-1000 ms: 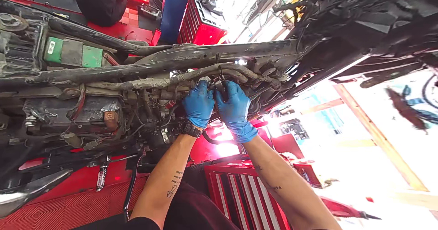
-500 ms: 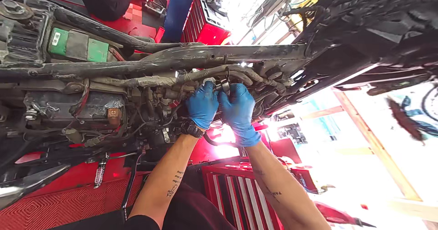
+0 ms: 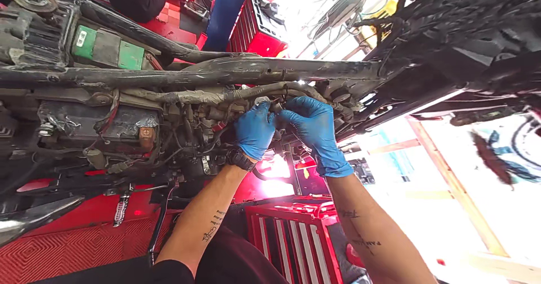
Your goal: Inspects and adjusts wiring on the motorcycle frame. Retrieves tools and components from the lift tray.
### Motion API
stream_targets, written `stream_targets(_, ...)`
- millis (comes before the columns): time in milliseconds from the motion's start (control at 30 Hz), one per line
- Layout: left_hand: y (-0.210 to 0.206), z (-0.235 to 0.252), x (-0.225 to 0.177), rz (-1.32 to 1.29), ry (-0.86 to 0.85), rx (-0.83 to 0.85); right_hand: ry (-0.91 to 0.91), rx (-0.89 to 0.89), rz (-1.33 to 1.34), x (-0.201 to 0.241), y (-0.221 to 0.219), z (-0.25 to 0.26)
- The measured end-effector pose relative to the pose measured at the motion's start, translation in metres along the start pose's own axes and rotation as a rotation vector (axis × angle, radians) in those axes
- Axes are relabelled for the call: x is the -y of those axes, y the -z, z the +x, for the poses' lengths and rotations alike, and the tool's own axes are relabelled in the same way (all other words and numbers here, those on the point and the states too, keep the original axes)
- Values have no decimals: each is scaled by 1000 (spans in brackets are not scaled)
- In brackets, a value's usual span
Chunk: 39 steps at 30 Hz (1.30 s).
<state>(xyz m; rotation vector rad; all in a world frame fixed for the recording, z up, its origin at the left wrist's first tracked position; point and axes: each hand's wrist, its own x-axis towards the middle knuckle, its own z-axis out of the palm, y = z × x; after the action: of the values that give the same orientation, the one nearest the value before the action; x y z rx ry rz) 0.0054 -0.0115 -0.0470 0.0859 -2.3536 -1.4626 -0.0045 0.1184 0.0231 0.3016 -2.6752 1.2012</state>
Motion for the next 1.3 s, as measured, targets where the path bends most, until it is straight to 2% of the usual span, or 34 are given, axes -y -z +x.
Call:
stream_targets(100, -6, 0, 0, 2, -17, -81, -145, 16, -239, 21, -1, 2)
stream_targets(200, -10, 0, 0, -11, -27, -147, -249, 53, -335, 34, -6, 6)
stream_targets(367, 2, 3, -3, -21, 53, 83, -86, 153, -351, 20, 5, 6)
stream_targets(467, 1, 2, -1, -13, 16, 60, -99, 113, -335, 16, 3, 8)
stream_targets(600, -8, 2, -2, 1, 43, -52, -279, 59, -315, 29, -1, 5)
stream_targets(767, 0, 4, -1, -9, 24, 82, -201, 99, -291, 26, 1, 6)
stream_targets(933, -9, 3, -3, 9, 33, -32, -304, 77, -341, 36, -3, 7)
stream_targets(1000, -9, 5, -5, 29, 39, -23, -304, 75, -315, 35, -3, 5)
stream_targets(1167, 5, 7, -2, -27, -9, 171, -147, 114, -293, 18, 3, 7)
stream_targets(1300, -1, 6, -5, -3, 28, 64, -270, 93, -334, 31, -1, 7)
